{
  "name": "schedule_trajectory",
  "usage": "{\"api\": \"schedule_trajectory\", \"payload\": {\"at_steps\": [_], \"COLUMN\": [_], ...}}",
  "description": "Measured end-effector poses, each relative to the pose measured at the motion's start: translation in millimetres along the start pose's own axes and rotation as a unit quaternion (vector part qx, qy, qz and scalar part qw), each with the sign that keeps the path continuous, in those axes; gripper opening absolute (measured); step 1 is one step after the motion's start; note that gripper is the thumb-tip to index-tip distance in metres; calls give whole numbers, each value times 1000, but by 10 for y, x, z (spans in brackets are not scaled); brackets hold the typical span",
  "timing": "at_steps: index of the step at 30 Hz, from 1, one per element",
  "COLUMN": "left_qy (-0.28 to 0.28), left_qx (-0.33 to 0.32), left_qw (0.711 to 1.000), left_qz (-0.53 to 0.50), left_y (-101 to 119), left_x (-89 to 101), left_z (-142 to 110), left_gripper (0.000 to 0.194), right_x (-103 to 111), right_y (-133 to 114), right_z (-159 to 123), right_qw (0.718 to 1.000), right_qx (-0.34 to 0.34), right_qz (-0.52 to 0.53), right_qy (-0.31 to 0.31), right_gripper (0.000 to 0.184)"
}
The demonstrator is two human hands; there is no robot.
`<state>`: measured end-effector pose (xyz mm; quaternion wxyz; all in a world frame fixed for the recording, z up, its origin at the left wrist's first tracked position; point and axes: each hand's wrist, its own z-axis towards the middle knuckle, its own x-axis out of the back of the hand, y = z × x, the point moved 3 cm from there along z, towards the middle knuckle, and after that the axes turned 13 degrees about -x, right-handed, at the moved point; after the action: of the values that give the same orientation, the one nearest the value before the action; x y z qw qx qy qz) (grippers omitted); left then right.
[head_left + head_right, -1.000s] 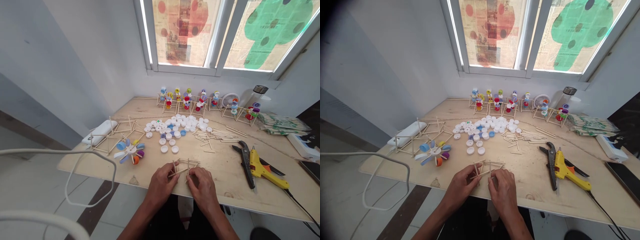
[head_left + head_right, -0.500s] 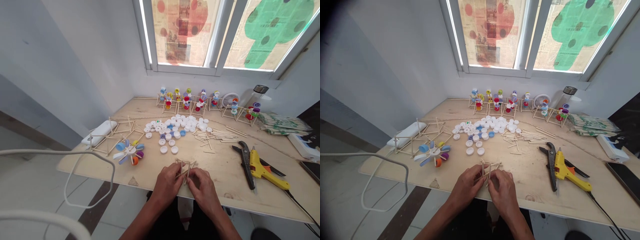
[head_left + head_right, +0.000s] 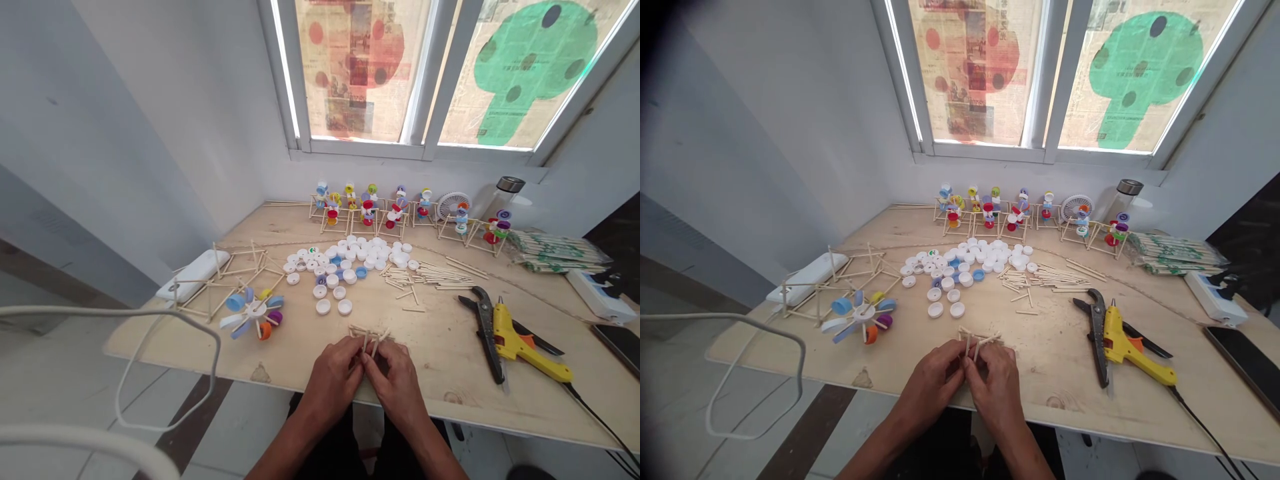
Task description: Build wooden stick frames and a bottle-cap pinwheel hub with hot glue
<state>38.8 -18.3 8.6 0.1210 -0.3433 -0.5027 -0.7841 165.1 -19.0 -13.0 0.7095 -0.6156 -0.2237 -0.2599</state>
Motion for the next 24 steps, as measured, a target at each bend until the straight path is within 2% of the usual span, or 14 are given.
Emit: {"api": "schedule_trajectory", "payload": {"at_steps": [6, 10, 14, 18, 24], "left_qy": [19, 18, 35, 48, 120], "left_qx": [7, 4, 15, 23, 66], "left_qw": [995, 994, 994, 995, 990], "left_qz": [-96, -112, -103, -80, -16], "left_y": [-12, -17, -49, -58, -133], "left_x": [72, 69, 103, 257, 578], "left_z": [-15, -29, -92, -236, -522], "left_gripper": [28, 30, 31, 34, 26], "right_x": [3, -8, 1, 5, -3], "right_y": [38, 57, 54, 48, 50], "right_z": [-6, -5, -9, -16, -17], "right_qw": [1000, 1000, 1000, 1000, 999], "right_qx": [-1, -6, -8, -13, -28], "right_qz": [-1, -5, -5, -12, -20], "right_qy": [-4, -22, -10, -1, -6], "right_gripper": [21, 20, 19, 21, 21]}}
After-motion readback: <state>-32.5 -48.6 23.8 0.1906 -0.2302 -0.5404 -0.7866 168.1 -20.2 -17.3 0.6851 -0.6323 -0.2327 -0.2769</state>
